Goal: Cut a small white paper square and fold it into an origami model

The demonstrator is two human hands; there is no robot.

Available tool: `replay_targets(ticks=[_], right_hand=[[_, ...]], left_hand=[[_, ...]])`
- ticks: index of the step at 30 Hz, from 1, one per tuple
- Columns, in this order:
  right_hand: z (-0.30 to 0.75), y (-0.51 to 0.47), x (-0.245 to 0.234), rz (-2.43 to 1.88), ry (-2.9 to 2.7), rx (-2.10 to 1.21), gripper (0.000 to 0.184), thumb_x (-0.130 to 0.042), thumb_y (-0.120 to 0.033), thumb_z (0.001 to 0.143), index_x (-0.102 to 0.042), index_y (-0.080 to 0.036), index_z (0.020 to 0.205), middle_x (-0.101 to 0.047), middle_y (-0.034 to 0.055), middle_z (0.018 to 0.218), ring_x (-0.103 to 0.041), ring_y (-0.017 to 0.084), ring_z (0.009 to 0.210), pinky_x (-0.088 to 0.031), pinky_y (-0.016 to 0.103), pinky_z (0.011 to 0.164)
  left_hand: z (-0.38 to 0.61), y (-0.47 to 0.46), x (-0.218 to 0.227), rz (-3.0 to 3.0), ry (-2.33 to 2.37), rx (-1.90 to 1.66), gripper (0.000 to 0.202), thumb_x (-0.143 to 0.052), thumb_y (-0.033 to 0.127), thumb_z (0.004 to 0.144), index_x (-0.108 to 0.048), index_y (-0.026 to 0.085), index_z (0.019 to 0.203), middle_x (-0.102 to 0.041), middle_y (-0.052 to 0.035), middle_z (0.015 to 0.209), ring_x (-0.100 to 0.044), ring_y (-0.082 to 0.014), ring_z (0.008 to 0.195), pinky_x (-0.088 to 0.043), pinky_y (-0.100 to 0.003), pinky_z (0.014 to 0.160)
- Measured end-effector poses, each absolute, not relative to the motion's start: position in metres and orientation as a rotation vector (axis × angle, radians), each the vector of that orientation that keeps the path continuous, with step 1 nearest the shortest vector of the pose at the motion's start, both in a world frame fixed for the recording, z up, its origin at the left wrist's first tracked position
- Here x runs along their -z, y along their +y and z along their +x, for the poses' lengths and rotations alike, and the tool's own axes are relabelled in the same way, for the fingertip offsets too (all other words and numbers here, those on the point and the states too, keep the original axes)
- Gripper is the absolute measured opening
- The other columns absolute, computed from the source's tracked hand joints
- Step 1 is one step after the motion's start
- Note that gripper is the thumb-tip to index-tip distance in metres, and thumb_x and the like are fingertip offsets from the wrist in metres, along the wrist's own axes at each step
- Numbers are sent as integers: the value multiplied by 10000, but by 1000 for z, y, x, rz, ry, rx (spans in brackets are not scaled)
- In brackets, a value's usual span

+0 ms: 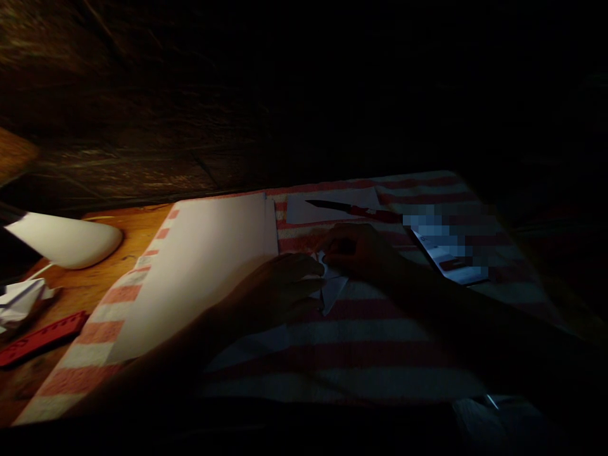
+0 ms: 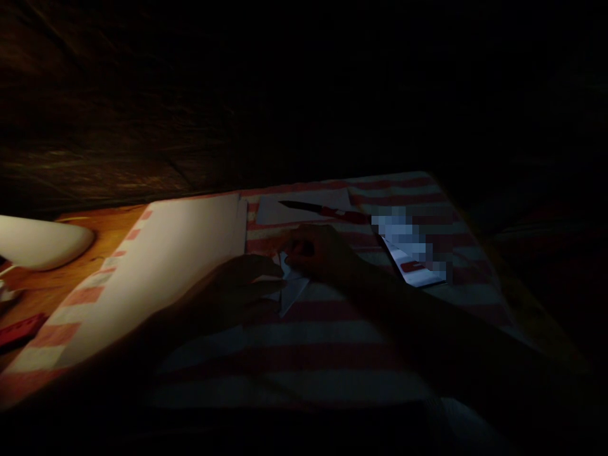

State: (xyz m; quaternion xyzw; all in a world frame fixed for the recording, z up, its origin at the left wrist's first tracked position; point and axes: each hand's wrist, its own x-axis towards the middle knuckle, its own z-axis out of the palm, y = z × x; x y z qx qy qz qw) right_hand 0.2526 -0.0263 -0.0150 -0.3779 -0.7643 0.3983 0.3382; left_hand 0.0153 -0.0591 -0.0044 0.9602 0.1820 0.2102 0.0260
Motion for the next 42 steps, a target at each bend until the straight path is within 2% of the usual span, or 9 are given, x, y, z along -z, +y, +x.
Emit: replay_targets(ticks=[4, 10, 17, 21, 25, 31, 35, 38, 42], right_hand=[[252, -25, 13, -1015, -2038, -979, 159, -748, -166, 789, -780, -169, 945, -722, 37, 883, -637, 148, 752, -454, 270, 676], [254, -22, 17, -970, -2033, -1014, 165, -641, -68, 758, -756, -181, 791, -732, 18, 828, -636, 142, 742, -445, 261, 693], [263, -17, 15, -833, -2159, -984, 207, -618, -37, 764, -753, -187, 808, -718, 19, 857, -624, 146, 779, -441, 271, 724], [265, -16, 12, -817, -2227, -886, 190, -636, -43, 788, -753, -191, 808, -704, 28, 877, -616, 150, 794, -435, 278, 730], [266, -17, 9, -785, -2288, -797, 220, -626, -22, 796, -757, -194, 836, -708, 33, 904, -623, 155, 805, -433, 278, 718], [268, -20, 3, -798, -2304, -758, 136, -653, -95, 853, -761, -169, 889, -748, 61, 942, -667, 179, 859, -468, 307, 786], [266, -24, 0, -909, -2246, -824, 98, -678, -193, 884, -765, -155, 909, -757, 65, 907, -669, 176, 812, -467, 294, 743], [264, -25, 1, -965, -2246, -757, 96, -725, -238, 863, -773, -155, 850, -746, 57, 856, -653, 166, 763, -444, 280, 697], [260, -25, 4, -1054, -2215, -744, 33, -771, -197, 804, -787, -170, 811, -753, 48, 839, -659, 165, 753, -445, 276, 698]], left_hand=[[17, -61, 1, 2958, 520, -635, 201, -598, 254, 977, -702, 161, 1121, -764, -95, 1033, -712, -229, 1010, -620, -372, 880], [15, -62, -2, 3032, 472, -599, 198, -561, 186, 996, -721, 199, 1111, -778, -53, 1091, -713, -197, 1047, -601, -335, 934], [14, -61, 2, 2956, 484, -631, 221, -614, 219, 972, -688, 199, 1179, -764, -74, 1115, -660, -241, 1161, -567, -419, 1006], [15, -62, 2, 2978, 487, -609, 191, -581, 223, 991, -679, 173, 1148, -757, -81, 1116, -651, -241, 1166, -565, -403, 1006], [16, -61, 1, 2956, 490, -590, 154, -570, 242, 999, -685, 198, 1091, -756, -62, 1097, -651, -230, 1158, -550, -398, 1021], [16, -62, 1, 2912, 505, -572, 172, -589, 217, 981, -695, 195, 1115, -763, -76, 1084, -684, -238, 1094, -582, -413, 953], [16, -63, 1, 2936, 524, -545, 160, -597, 231, 981, -685, 194, 1110, -757, -70, 1110, -677, -236, 1122, -587, -400, 957], [15, -63, 2, 2957, 530, -553, 163, -588, 243, 991, -679, 193, 1117, -756, -61, 1116, -672, -228, 1142, -586, -386, 969], [15, -64, 4, 2987, 545, -558, 193, -595, 245, 988, -674, 161, 1143, -756, -67, 1123, -677, -233, 1130, -590, -379, 959]])
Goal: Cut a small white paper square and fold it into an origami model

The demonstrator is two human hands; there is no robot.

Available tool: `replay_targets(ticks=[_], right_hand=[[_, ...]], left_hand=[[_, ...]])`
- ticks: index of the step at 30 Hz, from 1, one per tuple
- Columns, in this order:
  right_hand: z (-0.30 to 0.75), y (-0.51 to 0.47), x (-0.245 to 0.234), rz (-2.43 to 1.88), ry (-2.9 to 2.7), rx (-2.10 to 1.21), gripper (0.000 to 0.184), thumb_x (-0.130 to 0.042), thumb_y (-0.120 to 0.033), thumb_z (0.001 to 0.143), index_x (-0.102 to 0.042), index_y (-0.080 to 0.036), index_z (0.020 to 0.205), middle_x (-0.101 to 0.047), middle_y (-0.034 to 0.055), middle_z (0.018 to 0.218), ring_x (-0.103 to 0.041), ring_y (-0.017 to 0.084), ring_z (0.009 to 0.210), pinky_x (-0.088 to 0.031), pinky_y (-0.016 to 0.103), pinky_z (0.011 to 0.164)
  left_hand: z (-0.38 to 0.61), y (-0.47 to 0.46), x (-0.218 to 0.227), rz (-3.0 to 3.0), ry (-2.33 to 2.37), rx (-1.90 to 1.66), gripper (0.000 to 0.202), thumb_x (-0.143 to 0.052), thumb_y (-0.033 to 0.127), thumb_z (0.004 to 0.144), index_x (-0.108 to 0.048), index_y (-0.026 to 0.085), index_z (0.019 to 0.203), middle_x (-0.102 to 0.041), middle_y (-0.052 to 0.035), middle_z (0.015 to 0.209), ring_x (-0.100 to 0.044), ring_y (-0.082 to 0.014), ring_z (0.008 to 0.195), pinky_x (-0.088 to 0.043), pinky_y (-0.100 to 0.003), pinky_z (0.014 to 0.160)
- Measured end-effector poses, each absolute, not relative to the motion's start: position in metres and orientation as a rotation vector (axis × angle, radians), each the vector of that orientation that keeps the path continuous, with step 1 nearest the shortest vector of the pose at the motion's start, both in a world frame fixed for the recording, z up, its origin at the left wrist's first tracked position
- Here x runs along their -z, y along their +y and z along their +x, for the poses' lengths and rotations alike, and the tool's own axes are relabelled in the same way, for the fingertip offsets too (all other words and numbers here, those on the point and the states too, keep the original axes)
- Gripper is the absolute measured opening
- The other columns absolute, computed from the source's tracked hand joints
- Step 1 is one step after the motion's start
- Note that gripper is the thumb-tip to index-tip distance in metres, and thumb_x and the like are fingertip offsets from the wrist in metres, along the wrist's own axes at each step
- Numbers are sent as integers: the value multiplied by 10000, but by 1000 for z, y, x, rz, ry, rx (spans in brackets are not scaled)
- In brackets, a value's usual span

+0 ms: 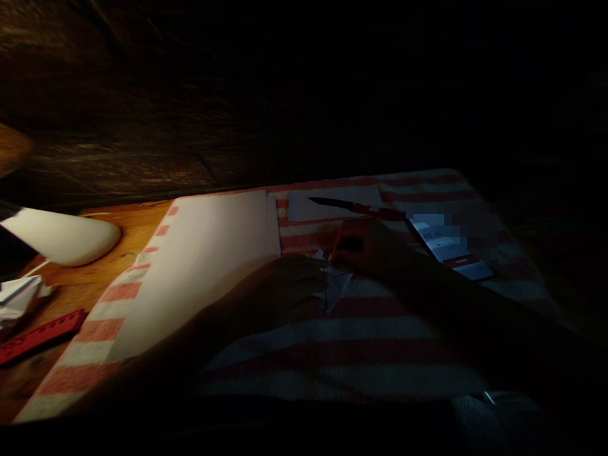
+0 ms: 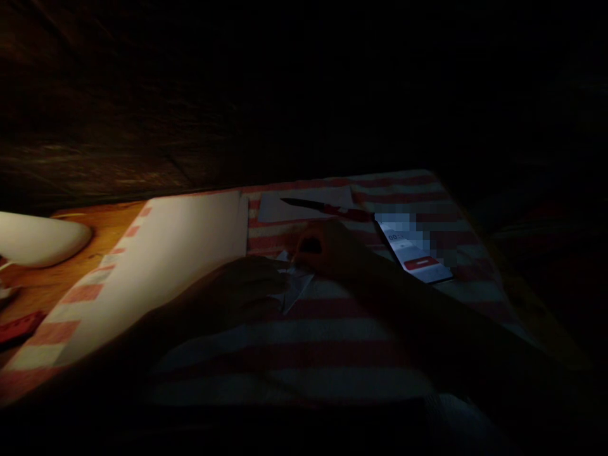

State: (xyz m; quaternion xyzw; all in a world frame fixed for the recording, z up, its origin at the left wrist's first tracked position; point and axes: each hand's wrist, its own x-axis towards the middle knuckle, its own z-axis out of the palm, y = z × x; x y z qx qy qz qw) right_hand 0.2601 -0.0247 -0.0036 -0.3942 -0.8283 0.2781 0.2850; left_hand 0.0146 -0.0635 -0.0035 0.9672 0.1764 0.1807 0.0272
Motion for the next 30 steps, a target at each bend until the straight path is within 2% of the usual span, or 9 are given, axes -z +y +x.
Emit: replay_targets(ticks=[5, 14, 22, 26, 30], right_hand=[[256, -25, 7, -1115, -2134, -814, 64, -747, -159, 798, -800, -193, 789, -760, 48, 863, -666, 169, 780, -458, 285, 707], [253, -26, 14, -1156, -2160, -671, 49, -734, -201, 811, -776, -174, 809, -684, 50, 870, -607, 167, 774, -418, 294, 688], [249, -25, 16, -1196, -2167, -634, 46, -731, -189, 790, -749, -158, 763, -646, 47, 850, -568, 158, 736, -387, 287, 656], [249, -25, 13, -1185, -2160, -649, 66, -726, -179, 787, -744, -149, 731, -655, 56, 859, -569, 158, 739, -385, 285, 650], [250, -23, 12, -1153, -2176, -685, 83, -725, -197, 797, -758, -151, 735, -659, 55, 855, -575, 159, 748, -389, 281, 653]], left_hand=[[15, -64, 3, 3005, 524, -519, 205, -570, 245, 1000, -658, 152, 1160, -757, -62, 1124, -695, -222, 1062, -599, -365, 919], [17, -63, -1, 3021, 505, -520, 189, -540, 248, 1016, -649, 149, 1134, -763, -57, 1083, -710, -207, 974, -609, -345, 839], [16, -64, 1, 2990, 508, -490, 197, -566, 238, 1002, -657, 146, 1149, -753, -55, 1110, -693, -218, 1011, -612, -366, 870], [14, -63, 2, 3008, 503, -503, 196, -560, 226, 1003, -676, 154, 1145, -734, -73, 1154, -663, -237, 1106, -590, -399, 935], [16, -64, -7, 2978, 643, -474, 133, -618, 237, 966, -727, 183, 1019, -644, -115, 1267, -633, -258, 1126, -581, -411, 909]])
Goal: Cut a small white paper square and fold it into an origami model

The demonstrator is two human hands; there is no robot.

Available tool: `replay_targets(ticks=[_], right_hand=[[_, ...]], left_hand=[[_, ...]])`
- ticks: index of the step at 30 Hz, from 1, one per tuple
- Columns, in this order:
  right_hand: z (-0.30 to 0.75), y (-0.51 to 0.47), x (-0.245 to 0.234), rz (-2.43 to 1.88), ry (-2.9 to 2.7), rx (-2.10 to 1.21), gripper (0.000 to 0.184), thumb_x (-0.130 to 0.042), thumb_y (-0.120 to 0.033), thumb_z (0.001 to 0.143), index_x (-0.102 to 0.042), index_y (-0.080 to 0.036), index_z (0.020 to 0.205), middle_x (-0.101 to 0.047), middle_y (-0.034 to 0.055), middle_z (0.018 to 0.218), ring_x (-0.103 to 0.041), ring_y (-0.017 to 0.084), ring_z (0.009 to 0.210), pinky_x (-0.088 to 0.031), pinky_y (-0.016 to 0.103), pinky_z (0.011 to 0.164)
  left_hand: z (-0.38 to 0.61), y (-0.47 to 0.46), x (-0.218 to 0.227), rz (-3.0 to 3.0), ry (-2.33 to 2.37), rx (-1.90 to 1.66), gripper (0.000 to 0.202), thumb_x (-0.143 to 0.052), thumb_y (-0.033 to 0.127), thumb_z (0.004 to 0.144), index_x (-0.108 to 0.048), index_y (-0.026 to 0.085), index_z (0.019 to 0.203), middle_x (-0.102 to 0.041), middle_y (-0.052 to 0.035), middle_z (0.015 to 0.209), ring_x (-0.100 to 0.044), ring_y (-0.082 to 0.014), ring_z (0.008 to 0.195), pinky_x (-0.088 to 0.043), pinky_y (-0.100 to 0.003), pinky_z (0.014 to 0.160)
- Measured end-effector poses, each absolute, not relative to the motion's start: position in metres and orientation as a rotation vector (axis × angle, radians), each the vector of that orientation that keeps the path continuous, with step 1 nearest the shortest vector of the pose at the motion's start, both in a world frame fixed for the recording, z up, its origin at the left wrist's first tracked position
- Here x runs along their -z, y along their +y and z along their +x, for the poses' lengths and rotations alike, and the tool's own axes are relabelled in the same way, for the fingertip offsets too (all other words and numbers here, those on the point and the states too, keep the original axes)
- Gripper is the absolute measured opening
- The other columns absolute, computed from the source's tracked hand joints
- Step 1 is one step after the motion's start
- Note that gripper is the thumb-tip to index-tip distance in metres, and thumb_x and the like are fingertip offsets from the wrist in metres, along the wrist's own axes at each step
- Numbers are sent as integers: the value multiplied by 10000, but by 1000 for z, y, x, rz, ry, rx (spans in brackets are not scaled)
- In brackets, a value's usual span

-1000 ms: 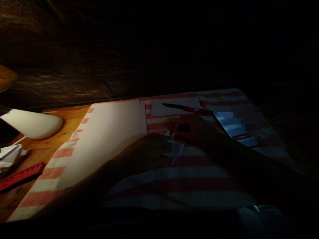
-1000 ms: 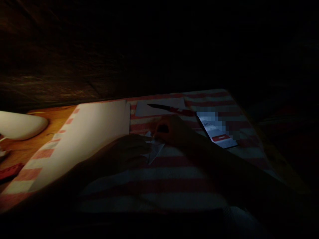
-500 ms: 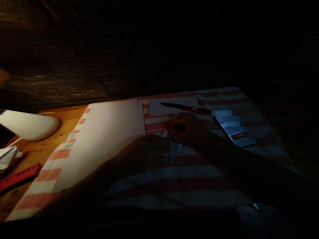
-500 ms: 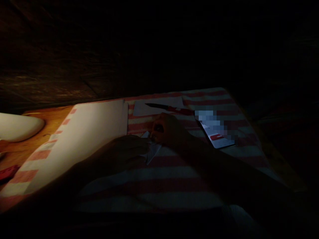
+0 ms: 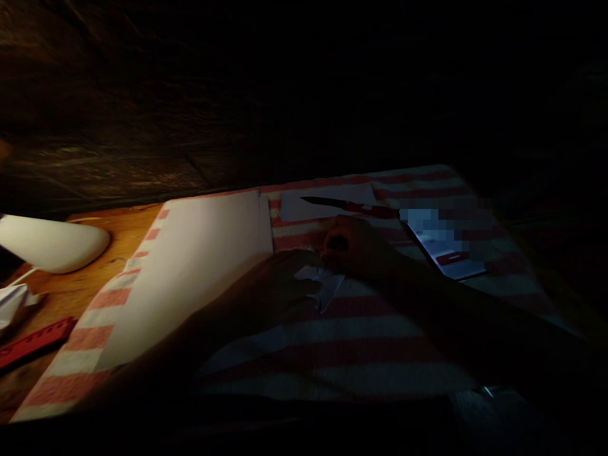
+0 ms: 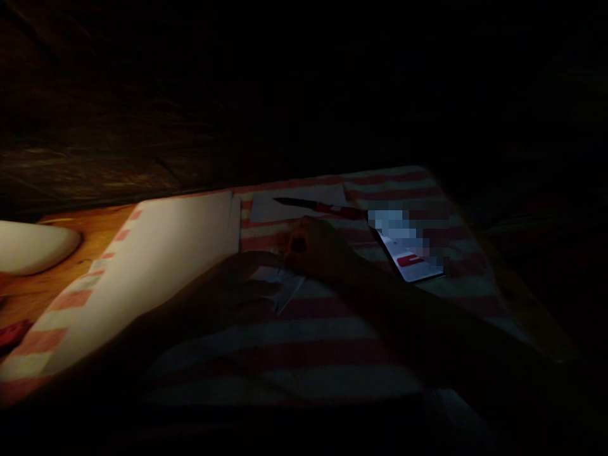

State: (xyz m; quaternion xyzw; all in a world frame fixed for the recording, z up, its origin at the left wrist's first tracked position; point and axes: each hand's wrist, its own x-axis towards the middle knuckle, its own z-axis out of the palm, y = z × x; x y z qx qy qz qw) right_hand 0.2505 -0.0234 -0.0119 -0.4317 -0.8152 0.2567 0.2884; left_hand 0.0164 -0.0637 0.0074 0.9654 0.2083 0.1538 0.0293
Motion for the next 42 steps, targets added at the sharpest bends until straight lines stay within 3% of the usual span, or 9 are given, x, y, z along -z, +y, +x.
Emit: replay_targets(ticks=[3, 5, 9, 17, 22, 34, 42], right_hand=[[251, -22, 12, -1132, -2183, -702, 63, -721, -154, 786, -769, -164, 747, -660, 44, 856, -573, 152, 756, -395, 273, 675], [252, -22, 12, -1129, -2184, -698, 57, -727, -152, 790, -771, -164, 756, -662, 44, 859, -576, 149, 766, -400, 271, 691], [253, -21, 14, -1159, -2180, -699, 87, -749, -224, 800, -757, -151, 754, -664, 51, 863, -577, 152, 756, -395, 276, 678], [256, -20, 14, -1085, -2186, -729, 43, -742, -186, 793, -738, -158, 762, -671, 40, 880, -597, 161, 796, -415, 286, 713], [256, -19, 12, -1083, -2169, -751, 49, -747, -150, 786, -720, -161, 747, -688, 34, 883, -612, 162, 816, -436, 290, 745], [258, -18, 10, -1101, -2200, -789, 36, -754, -164, 789, -730, -142, 775, -681, 40, 893, -605, 151, 793, -428, 272, 706], [259, -18, 9, -1071, -2229, -775, 52, -760, -167, 796, -722, -147, 766, -677, 44, 893, -598, 147, 793, -432, 275, 715]], left_hand=[[18, -64, -13, 2970, 712, -450, 102, -672, 276, 933, -751, 239, 986, -589, -109, 1309, -591, -297, 1188, -557, -471, 930], [18, -64, -12, 2964, 741, -467, 101, -674, 281, 935, -753, 259, 994, -606, -82, 1288, -603, -272, 1168, -561, -444, 927], [13, -64, -2, 2973, 702, -520, 189, -595, 280, 990, -737, 210, 1093, -674, -94, 1225, -657, -225, 1095, -591, -374, 912], [8, -61, 4, 2981, 618, -488, 343, -621, 288, 975, -636, 170, 1297, -708, -113, 1234, -669, -241, 1148, -608, -399, 953], [11, -63, 1, 3013, 611, -458, 246, -598, 259, 981, -703, 176, 1188, -692, -118, 1264, -676, -250, 1145, -617, -408, 944], [11, -64, 3, 2972, 688, -389, 274, -623, 276, 975, -700, 208, 1229, -634, -118, 1369, -654, -254, 1191, -608, -414, 965], [13, -60, 7, 2957, 592, -427, 265, -597, 239, 987, -681, 175, 1230, -701, -91, 1285, -610, -243, 1256, -570, -435, 1044]])
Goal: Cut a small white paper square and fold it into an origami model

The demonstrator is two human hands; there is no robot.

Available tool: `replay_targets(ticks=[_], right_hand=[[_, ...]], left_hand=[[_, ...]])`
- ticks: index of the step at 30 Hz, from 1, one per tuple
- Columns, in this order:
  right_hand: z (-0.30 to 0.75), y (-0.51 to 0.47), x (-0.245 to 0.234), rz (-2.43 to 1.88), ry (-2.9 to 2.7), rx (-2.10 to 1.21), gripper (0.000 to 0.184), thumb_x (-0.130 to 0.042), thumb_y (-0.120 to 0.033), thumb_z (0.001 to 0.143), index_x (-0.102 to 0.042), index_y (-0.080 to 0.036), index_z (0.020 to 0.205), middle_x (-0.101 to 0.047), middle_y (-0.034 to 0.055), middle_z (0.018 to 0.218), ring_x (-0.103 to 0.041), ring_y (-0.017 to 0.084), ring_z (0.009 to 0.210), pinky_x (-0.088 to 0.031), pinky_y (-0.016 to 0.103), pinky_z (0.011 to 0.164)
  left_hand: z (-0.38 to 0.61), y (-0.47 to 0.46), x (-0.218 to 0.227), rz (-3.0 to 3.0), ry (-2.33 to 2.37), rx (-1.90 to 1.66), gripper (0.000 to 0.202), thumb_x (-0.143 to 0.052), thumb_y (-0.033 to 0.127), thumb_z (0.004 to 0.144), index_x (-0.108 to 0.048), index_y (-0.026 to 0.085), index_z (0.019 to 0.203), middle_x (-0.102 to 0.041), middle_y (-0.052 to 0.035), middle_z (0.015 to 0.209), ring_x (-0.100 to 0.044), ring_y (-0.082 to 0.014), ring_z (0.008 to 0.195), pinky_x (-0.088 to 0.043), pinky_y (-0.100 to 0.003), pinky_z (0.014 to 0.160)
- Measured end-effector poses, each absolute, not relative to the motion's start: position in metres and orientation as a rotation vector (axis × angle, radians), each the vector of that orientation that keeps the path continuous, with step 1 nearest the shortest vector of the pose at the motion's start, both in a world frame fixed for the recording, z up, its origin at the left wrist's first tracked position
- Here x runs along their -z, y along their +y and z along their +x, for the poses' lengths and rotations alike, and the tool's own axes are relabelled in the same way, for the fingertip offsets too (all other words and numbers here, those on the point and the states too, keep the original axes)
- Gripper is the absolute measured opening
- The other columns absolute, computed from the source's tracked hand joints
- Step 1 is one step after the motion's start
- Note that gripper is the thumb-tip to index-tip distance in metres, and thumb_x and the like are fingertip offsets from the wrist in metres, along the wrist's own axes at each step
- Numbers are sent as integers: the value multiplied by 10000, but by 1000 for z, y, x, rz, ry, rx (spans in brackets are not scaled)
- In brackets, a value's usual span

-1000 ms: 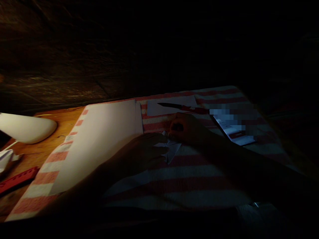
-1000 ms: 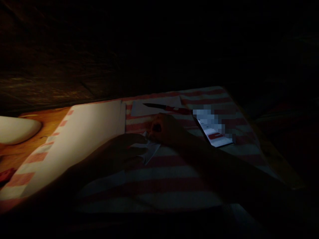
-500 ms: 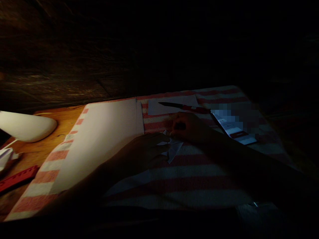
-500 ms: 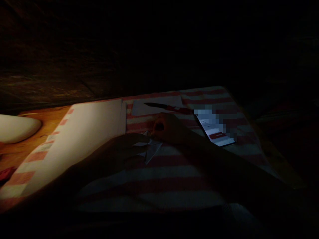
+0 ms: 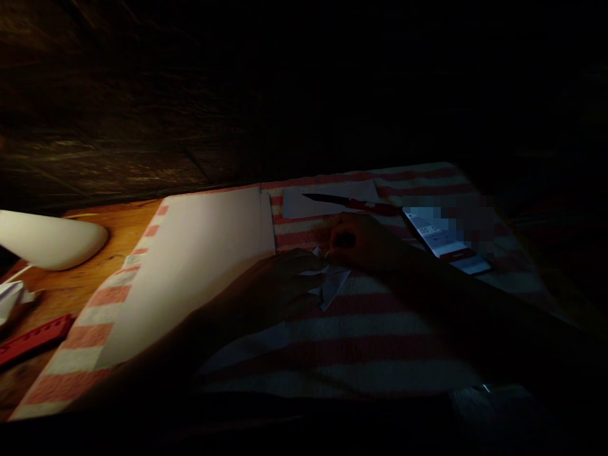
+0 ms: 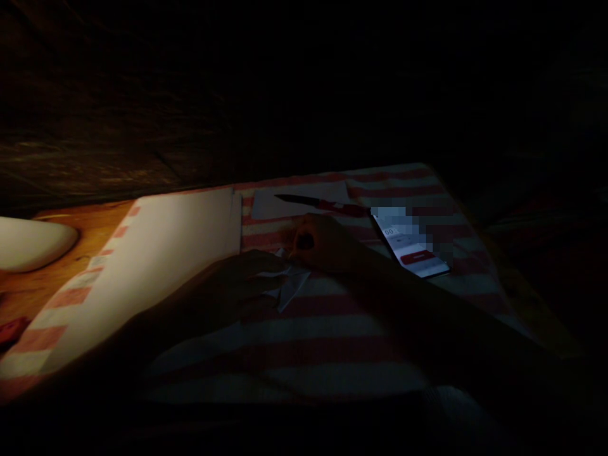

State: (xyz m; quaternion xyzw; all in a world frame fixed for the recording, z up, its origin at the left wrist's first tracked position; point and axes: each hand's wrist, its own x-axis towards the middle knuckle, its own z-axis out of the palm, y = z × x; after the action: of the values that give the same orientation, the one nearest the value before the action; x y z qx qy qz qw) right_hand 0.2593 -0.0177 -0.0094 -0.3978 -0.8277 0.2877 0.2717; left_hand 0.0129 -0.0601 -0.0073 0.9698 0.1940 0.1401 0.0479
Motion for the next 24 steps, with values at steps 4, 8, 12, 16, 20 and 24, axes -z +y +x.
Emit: replay_targets(ticks=[4, 8, 12, 16, 20, 24], right_hand=[[258, -19, 11, -1081, -2224, -712, 96, -753, -204, 794, -696, -155, 735, -678, 50, 869, -594, 160, 782, -424, 284, 698], [255, -24, 14, -1056, -2179, -722, 89, -741, -232, 807, -689, -160, 820, -673, 44, 892, -587, 157, 783, -426, 274, 694], [250, -27, 15, -1095, -2148, -685, 142, -747, -271, 816, -681, -152, 855, -659, 41, 902, -573, 152, 784, -406, 265, 687], [248, -27, 12, -1157, -2162, -713, 123, -757, -238, 792, -682, -150, 835, -653, 31, 867, -552, 144, 747, -373, 261, 655], [246, -27, 11, -1201, -2154, -733, 91, -728, -187, 781, -686, -161, 857, -664, 23, 855, -558, 150, 754, -364, 260, 655], [247, -25, 14, -1191, -2131, -732, 53, -684, -166, 803, -682, -162, 856, -690, 20, 851, -581, 151, 753, -363, 260, 657]], left_hand=[[14, -60, 9, 2954, 599, -430, 279, -588, 233, 986, -660, 166, 1247, -701, -94, 1284, -616, -239, 1249, -567, -434, 1045], [15, -61, 7, 2982, 615, -453, 282, -579, 245, 988, -649, 169, 1250, -708, -88, 1265, -640, -238, 1207, -576, -417, 1016], [18, -63, 1, 3016, 573, -489, 215, -585, 243, 983, -667, 151, 1159, -733, -91, 1170, -670, -237, 1118, -582, -391, 959], [21, -64, -4, 2996, 614, -461, 196, -614, 236, 963, -668, 158, 1134, -742, -78, 1108, -678, -232, 1059, -566, -379, 915], [24, -64, -8, 3002, 604, -461, 167, -605, 232, 970, -675, 165, 1106, -743, -74, 1085, -673, -225, 1053, -538, -371, 912], [25, -64, -10, 3031, 591, -462, 157, -574, 220, 980, -668, 161, 1091, -750, -66, 1055, -678, -223, 1011, -533, -368, 897]])
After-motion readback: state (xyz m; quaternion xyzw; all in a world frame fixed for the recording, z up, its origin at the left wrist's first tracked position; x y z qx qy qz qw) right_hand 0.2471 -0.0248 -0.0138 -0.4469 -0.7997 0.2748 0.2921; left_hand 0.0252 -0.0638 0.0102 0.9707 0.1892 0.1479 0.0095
